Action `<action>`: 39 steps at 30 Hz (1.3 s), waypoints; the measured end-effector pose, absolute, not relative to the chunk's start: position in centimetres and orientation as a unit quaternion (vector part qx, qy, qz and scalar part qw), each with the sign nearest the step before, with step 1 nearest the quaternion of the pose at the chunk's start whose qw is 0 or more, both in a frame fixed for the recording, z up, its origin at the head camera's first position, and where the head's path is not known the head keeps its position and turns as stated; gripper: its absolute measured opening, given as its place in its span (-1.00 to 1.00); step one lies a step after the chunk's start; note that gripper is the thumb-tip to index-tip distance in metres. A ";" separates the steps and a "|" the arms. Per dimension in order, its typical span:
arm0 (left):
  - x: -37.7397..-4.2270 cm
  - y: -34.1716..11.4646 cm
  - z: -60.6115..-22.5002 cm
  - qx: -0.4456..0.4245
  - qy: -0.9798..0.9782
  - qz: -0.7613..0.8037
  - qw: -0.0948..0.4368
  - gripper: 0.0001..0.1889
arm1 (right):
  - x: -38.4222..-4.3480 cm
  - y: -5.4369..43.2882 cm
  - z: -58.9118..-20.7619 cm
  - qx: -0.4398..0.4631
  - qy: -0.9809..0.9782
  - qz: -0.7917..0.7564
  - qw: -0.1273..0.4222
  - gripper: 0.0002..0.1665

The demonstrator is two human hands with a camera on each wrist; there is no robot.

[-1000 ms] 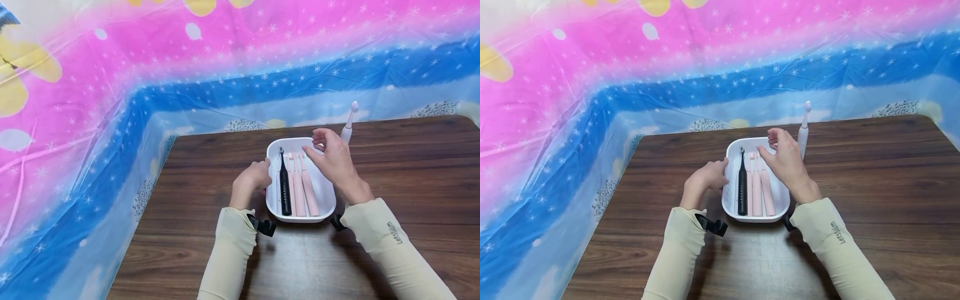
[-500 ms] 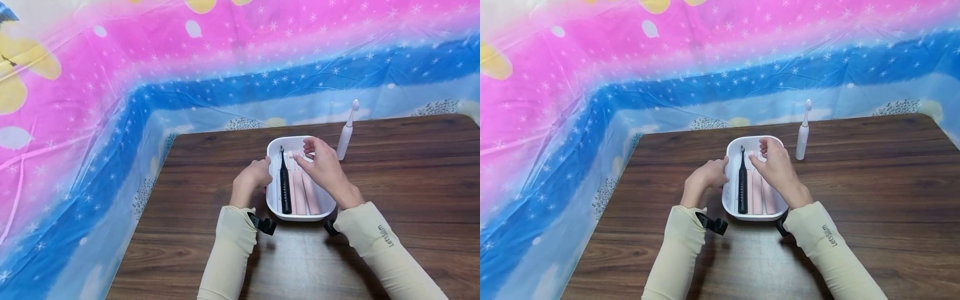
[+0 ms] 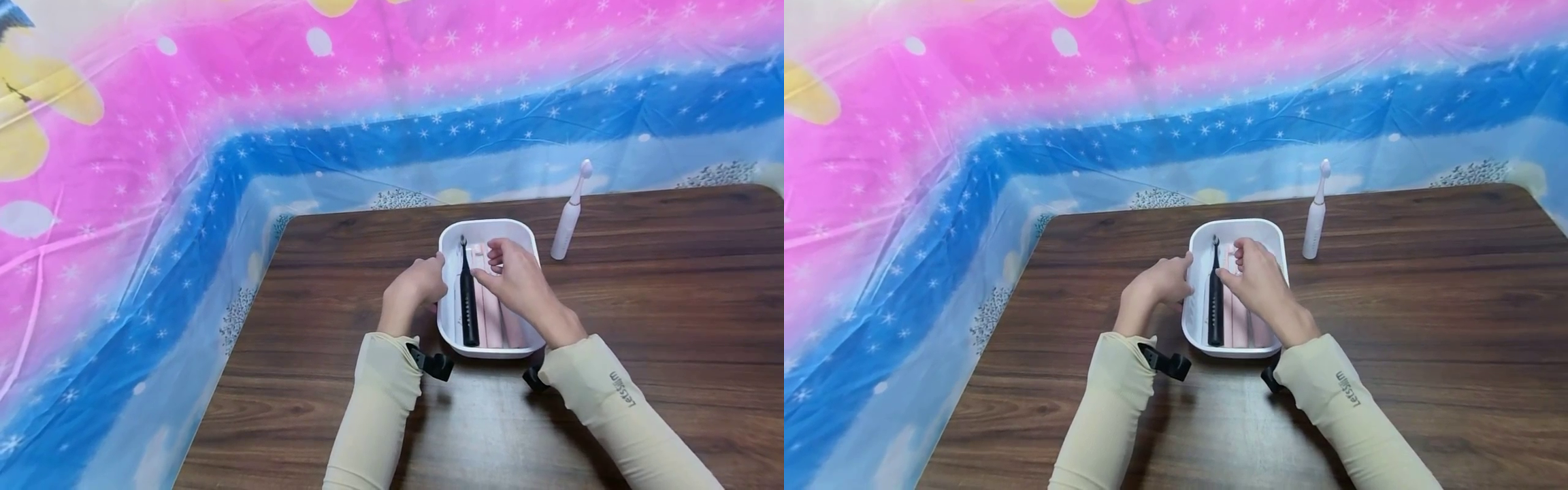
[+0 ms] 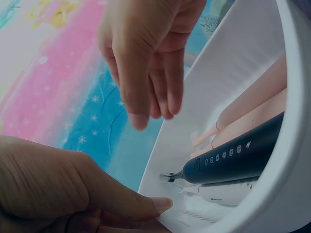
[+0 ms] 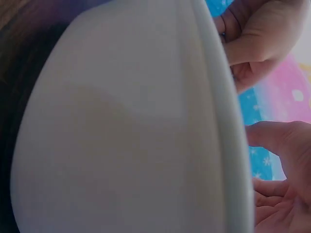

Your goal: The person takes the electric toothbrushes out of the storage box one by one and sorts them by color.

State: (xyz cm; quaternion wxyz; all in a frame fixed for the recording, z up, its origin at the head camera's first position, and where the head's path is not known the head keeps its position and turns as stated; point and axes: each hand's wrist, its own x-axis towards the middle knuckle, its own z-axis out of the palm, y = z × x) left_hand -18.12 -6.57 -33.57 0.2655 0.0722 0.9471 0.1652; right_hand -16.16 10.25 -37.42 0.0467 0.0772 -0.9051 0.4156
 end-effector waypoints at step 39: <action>-18.1 -6.4 -33.4 0.065 0.944 0.177 0.272 -0.28 | -16.1 7.3 -38.7 0.042 -0.938 0.339 -0.063 -0.39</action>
